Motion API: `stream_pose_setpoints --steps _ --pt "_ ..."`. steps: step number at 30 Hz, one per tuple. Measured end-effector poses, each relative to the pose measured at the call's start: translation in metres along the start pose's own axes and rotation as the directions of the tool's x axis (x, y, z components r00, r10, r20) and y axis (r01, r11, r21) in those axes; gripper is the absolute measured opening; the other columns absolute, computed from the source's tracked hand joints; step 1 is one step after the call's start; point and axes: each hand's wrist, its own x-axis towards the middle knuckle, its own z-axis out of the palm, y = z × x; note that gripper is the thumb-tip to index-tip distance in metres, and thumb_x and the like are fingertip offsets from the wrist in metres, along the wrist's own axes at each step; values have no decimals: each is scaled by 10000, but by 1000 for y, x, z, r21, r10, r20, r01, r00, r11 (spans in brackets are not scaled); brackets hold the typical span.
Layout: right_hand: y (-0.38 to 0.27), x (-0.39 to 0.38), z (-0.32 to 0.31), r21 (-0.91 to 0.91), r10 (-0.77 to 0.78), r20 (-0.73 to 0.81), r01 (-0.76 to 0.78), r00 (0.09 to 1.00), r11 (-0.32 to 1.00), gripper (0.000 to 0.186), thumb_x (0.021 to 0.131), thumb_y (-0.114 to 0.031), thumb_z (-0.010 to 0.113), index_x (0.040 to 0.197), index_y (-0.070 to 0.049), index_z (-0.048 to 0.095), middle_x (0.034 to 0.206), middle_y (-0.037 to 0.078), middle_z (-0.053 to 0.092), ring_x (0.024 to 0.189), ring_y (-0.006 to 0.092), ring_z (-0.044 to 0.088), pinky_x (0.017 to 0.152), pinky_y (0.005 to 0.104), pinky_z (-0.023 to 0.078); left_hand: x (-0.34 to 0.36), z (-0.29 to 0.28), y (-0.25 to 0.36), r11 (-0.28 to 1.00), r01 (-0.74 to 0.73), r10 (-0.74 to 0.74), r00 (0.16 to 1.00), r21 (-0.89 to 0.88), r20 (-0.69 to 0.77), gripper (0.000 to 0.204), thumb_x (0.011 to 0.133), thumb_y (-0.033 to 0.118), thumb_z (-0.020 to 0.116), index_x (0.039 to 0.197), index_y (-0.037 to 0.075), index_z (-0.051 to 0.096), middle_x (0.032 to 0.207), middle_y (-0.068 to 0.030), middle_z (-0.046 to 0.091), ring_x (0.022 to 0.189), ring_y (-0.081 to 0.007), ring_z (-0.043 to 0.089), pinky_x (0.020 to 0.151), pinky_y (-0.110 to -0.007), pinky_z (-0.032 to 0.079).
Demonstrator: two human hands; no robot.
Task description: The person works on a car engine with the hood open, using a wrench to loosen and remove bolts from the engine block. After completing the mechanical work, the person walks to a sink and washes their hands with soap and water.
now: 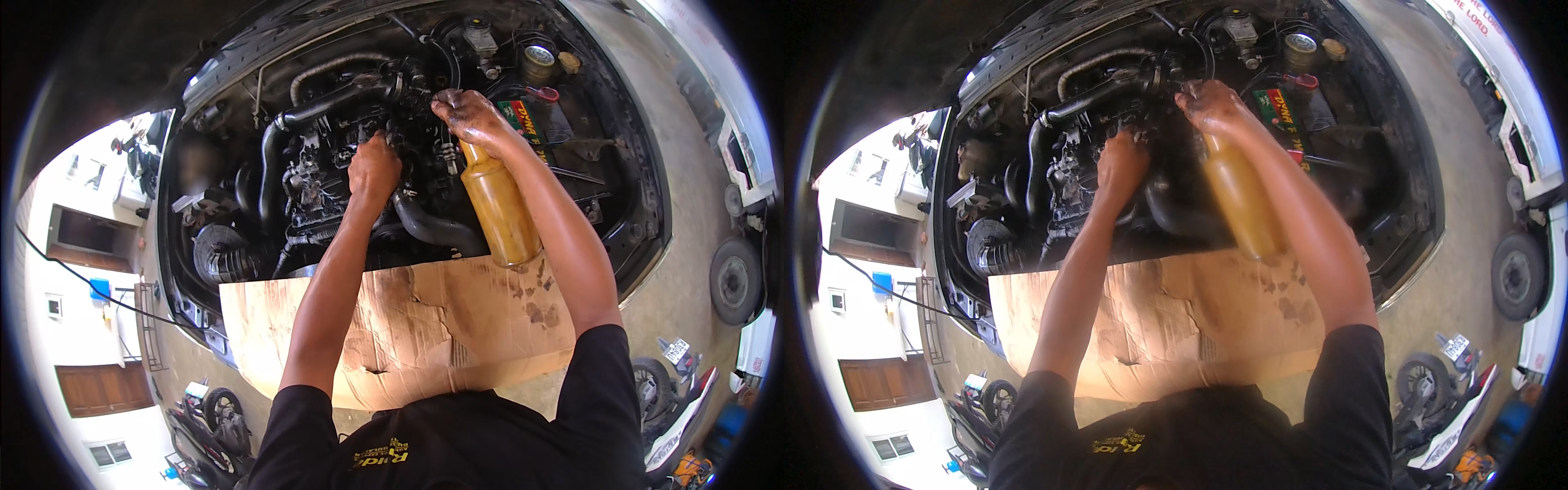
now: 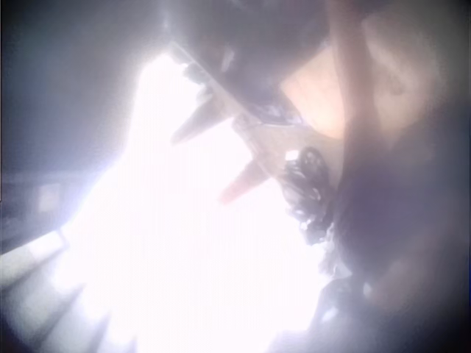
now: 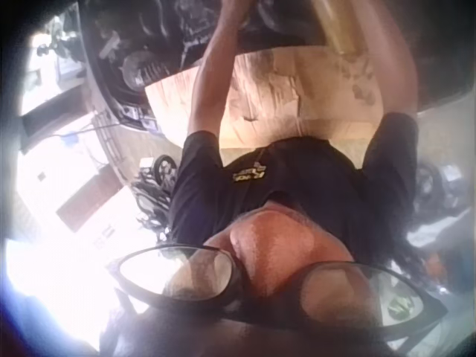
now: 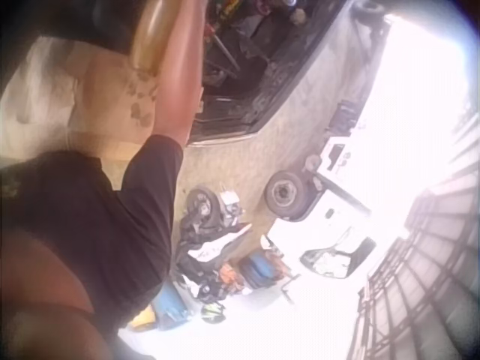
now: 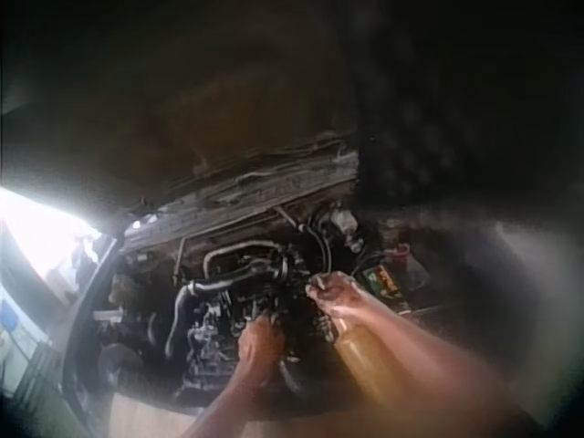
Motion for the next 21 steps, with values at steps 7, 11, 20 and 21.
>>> stream_pose_setpoints --steps 7,11,20,21 --pt "-2 -5 -8 53 -13 -30 14 999 998 387 1026 -328 630 1246 -20 709 932 76 729 745 159 646 575 339 556 10 7 2 998 14 -16 999 -62 -34 316 976 177 586 1266 76 658 1097 -304 727 1055 -491 704 931 -561 568" --pt "-2 -10 -11 28 -8 -30 9 1000 1000 380 1030 -320 626 1245 -18 709 940 80 728 757 160 651 594 340 576 -9 2 7 991 -17 11 999 -131 -52 355 978 186 590 1313 88 656 1091 -290 733 1056 -482 704 920 -557 566" --pt "-23 -19 -13 100 20 17 -22 1000 995 451 1026 -351 641 1327 -19 692 908 73 702 734 149 651 617 315 546 -55 -26 -82 942 -244 122 886 -228 -447 345 989 219 678 1220 -37 701 1136 -271 736 1089 -443 709 934 -456 554" --pt "-33 -23 -14 147 38 39 -44 999 988 461 1026 -358 644 1335 -20 690 906 74 703 733 149 654 601 317 545 -63 -31 -94 940 -173 33 904 -294 -427 352 995 233 680 1219 -38 701 1137 -270 736 1091 -442 708 931 -453 551"
